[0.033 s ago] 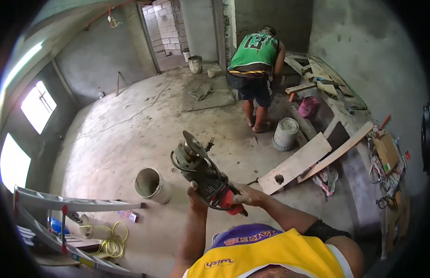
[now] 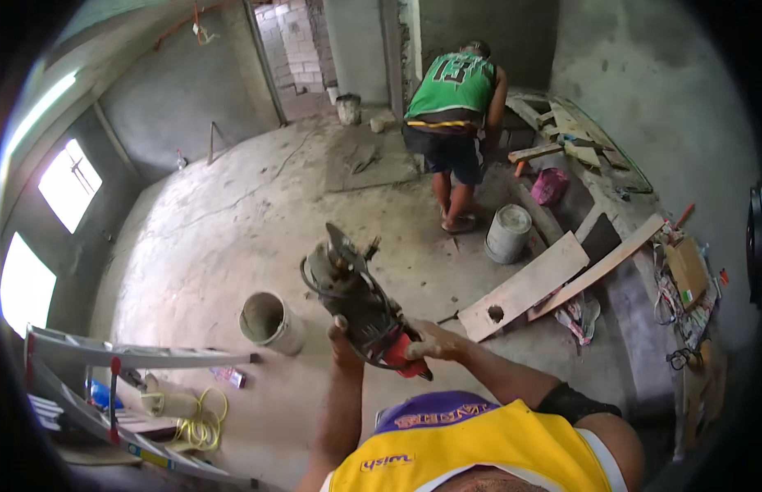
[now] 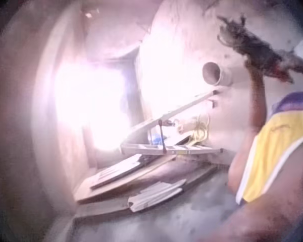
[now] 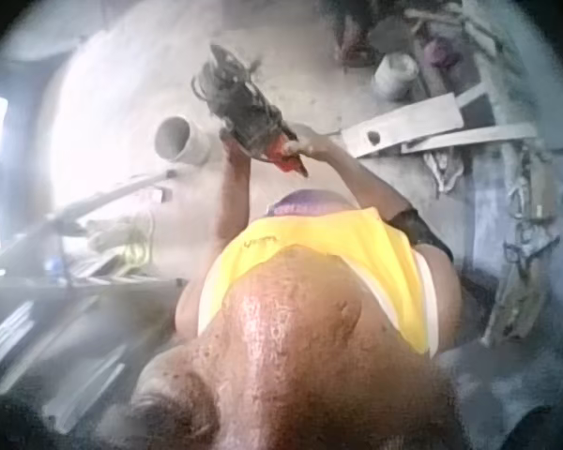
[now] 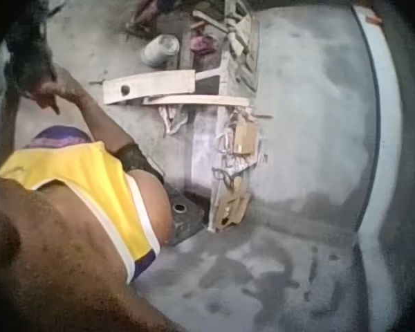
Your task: The person sets down an angle grinder, chips concrete off wooden boards using a hammer, and fastens a wooden board against a pillar using the hammer.
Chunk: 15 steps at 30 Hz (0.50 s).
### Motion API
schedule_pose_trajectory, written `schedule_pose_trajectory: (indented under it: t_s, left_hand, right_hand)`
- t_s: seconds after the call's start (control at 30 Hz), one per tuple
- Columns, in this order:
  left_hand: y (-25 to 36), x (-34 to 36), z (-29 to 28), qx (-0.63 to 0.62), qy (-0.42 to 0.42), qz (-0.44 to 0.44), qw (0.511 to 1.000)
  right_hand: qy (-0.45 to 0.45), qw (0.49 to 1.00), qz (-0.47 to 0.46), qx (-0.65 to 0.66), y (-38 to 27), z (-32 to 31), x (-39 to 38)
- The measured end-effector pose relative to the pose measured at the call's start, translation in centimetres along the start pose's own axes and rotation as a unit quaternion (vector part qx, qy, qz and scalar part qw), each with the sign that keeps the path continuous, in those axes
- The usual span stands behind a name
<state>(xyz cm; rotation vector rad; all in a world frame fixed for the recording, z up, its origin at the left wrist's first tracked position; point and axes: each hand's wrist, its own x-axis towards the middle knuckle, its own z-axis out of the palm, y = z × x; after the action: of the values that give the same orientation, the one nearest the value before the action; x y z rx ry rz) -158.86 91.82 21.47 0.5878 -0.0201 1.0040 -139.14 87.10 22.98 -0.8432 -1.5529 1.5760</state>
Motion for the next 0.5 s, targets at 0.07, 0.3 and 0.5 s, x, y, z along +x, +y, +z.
schedule_pose_trajectory:
  t_s: [0.07,0.3,0.5]
  left_hand:
    - [1.4,0.2,3.0,0.063,0.036,0.025,0.997]
    - [3.1,5.5,3.5,0.319,0.0,0.014,0.948]
    - [-2.9,7.5,3.3,0.161,0.026,0.013,0.987]
  right_hand:
    - [-0.034,0.998,0.059,-0.012,-1.3,1.0,0.5]
    - [0.134,0.985,-0.038,-0.097,-3.1,-1.0,-1.5]
    - [0.137,0.959,-0.043,-0.245,-5.3,-5.1,-4.4]
